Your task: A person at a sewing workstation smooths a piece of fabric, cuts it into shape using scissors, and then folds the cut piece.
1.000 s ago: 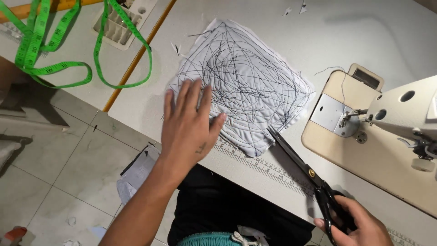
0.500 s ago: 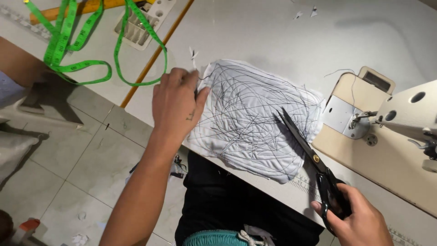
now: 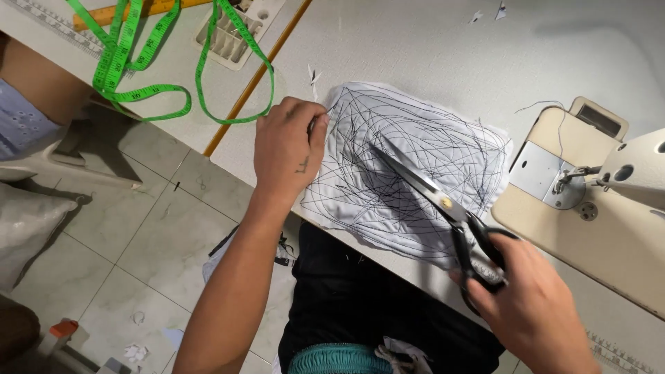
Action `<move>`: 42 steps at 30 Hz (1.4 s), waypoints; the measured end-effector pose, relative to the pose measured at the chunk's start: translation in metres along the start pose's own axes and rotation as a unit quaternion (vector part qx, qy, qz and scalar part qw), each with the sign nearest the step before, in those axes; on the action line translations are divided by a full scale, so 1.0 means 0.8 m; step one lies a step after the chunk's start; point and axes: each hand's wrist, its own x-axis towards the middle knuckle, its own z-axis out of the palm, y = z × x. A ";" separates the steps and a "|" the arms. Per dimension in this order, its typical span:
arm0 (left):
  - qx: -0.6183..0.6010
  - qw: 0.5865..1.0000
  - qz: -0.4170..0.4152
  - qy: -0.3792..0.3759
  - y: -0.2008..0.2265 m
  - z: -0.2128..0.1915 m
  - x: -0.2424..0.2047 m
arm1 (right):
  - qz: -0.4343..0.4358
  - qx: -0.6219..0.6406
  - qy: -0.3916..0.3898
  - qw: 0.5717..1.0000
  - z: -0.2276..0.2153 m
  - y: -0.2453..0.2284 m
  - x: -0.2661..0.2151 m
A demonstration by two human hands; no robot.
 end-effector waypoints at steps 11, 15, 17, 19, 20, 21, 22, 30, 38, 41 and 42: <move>-0.121 0.990 -0.046 0.058 0.004 -0.010 -0.004 | -0.035 -0.006 -0.024 0.999 0.019 -0.061 0.080; -0.140 0.987 -0.045 0.061 0.007 -0.011 0.000 | 0.006 0.004 -0.048 0.999 0.015 -0.063 0.079; -0.135 0.988 -0.044 0.054 0.007 -0.012 0.000 | -0.024 -0.003 -0.015 1.000 0.020 -0.059 0.076; -0.128 0.990 -0.047 0.046 0.006 -0.011 -0.001 | -0.055 -0.011 0.015 0.998 0.024 -0.057 0.073; -0.125 0.990 -0.048 0.046 0.006 -0.010 -0.002 | -0.092 -0.017 0.043 0.995 0.026 -0.056 0.073; -0.123 0.990 -0.047 0.047 0.006 -0.009 -0.001 | -0.129 -0.024 0.072 0.989 0.026 -0.055 0.072; -0.123 0.990 -0.047 0.047 0.006 -0.009 -0.003 | -0.128 -0.024 0.072 0.989 0.028 -0.057 0.074; -0.136 0.988 -0.050 0.055 0.007 -0.011 -0.002 | -0.100 -0.041 0.039 0.993 0.022 -0.069 0.086; -0.140 0.982 -0.076 0.096 0.010 -0.011 -0.002 | -0.089 -0.098 0.020 0.991 0.037 -0.048 0.090; -0.187 0.974 -0.068 0.110 0.017 -0.034 -0.008 | -0.070 -0.085 0.010 0.994 0.032 -0.051 0.085; -0.218 0.967 -0.063 0.113 0.022 -0.044 -0.009 | -0.060 -0.079 0.011 0.995 0.028 -0.051 0.083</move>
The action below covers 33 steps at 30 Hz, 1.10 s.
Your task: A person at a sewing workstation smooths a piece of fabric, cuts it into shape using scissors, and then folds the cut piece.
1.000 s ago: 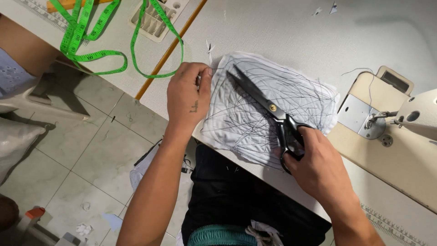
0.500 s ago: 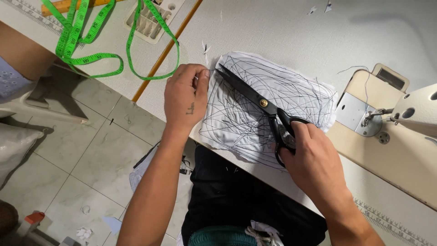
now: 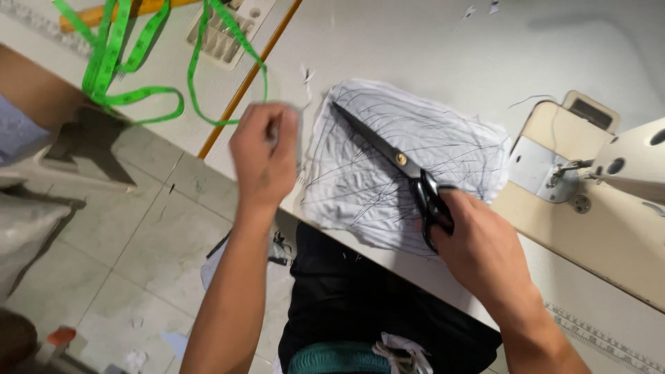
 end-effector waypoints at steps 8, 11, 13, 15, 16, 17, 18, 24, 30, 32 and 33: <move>0.027 0.867 0.052 -0.495 0.118 -0.001 -0.040 | 0.235 0.190 -0.031 0.953 -0.046 0.060 -0.099; 0.038 0.878 0.129 -0.459 0.127 0.069 -0.025 | 0.379 0.157 -0.098 0.907 -0.079 0.061 -0.111; 0.033 0.886 0.180 -0.426 0.122 0.127 -0.009 | 0.447 0.142 -0.144 0.871 -0.089 0.061 -0.117; 0.162 0.870 0.223 -0.408 0.106 0.193 0.010 | 0.444 0.167 -0.142 0.869 -0.084 0.068 -0.124; 0.160 0.871 0.224 -0.408 0.109 0.213 0.026 | 0.446 0.166 -0.141 0.868 -0.079 0.070 -0.126; 0.196 0.833 0.229 -0.464 0.112 0.231 0.041 | 0.444 0.171 -0.145 0.868 -0.074 0.071 -0.128; 0.230 0.790 0.233 -0.518 0.114 0.250 0.056 | 0.442 0.175 -0.148 0.867 -0.068 0.072 -0.129; 0.047 0.890 0.269 -0.366 0.046 0.274 0.044 | 0.440 0.180 -0.147 0.867 -0.061 0.081 -0.132; 0.088 0.903 0.228 -0.352 0.059 0.255 0.052 | 0.439 0.172 -0.161 0.867 -0.069 0.080 -0.126; 0.071 0.895 0.266 -0.350 0.058 0.258 0.046 | 0.436 0.174 -0.149 0.870 -0.063 0.085 -0.131; 0.053 0.885 0.303 -0.349 0.057 0.260 0.044 | 0.433 0.177 -0.138 0.873 -0.059 0.087 -0.134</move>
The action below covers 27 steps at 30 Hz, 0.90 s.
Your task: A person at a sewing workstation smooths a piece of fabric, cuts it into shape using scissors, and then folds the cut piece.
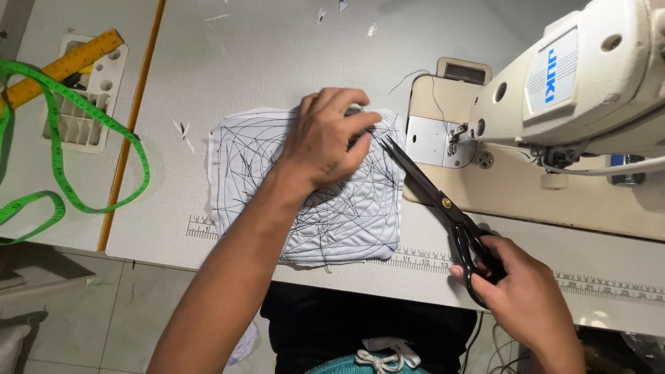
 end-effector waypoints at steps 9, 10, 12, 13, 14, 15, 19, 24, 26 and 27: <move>0.016 0.997 -0.034 -0.064 0.014 0.008 0.003 | -0.002 0.133 0.058 0.989 0.017 0.031 0.005; 0.020 0.997 -0.034 -0.062 0.008 -0.004 0.005 | -0.006 0.134 0.058 0.989 0.021 0.033 0.006; 0.089 0.973 -0.135 -0.163 -0.002 -0.030 0.006 | -0.030 0.126 0.073 0.989 0.028 0.037 0.006; 0.093 0.973 -0.137 -0.162 -0.001 -0.046 -0.001 | -0.035 0.127 0.071 0.989 0.028 0.041 0.007; 0.055 0.970 -0.141 -0.192 -0.002 -0.063 -0.005 | -0.037 0.147 0.084 0.985 0.030 0.044 0.007; 0.016 0.964 -0.145 -0.221 -0.001 -0.081 -0.009 | -0.039 0.168 0.098 0.980 0.032 0.047 0.008; 0.092 0.940 -0.186 -0.270 -0.036 -0.119 0.003 | -0.045 0.197 0.109 0.973 0.040 0.052 0.007; 0.391 0.915 0.085 0.055 -0.082 -0.264 0.004 | -0.142 0.197 0.182 0.953 0.066 0.082 0.023; 0.408 0.908 0.085 0.048 -0.060 -0.286 0.006 | -0.146 0.209 0.184 0.949 0.073 0.083 0.023; 0.420 0.902 0.086 0.046 -0.048 -0.296 0.007 | -0.147 0.218 0.191 0.946 0.074 0.084 0.023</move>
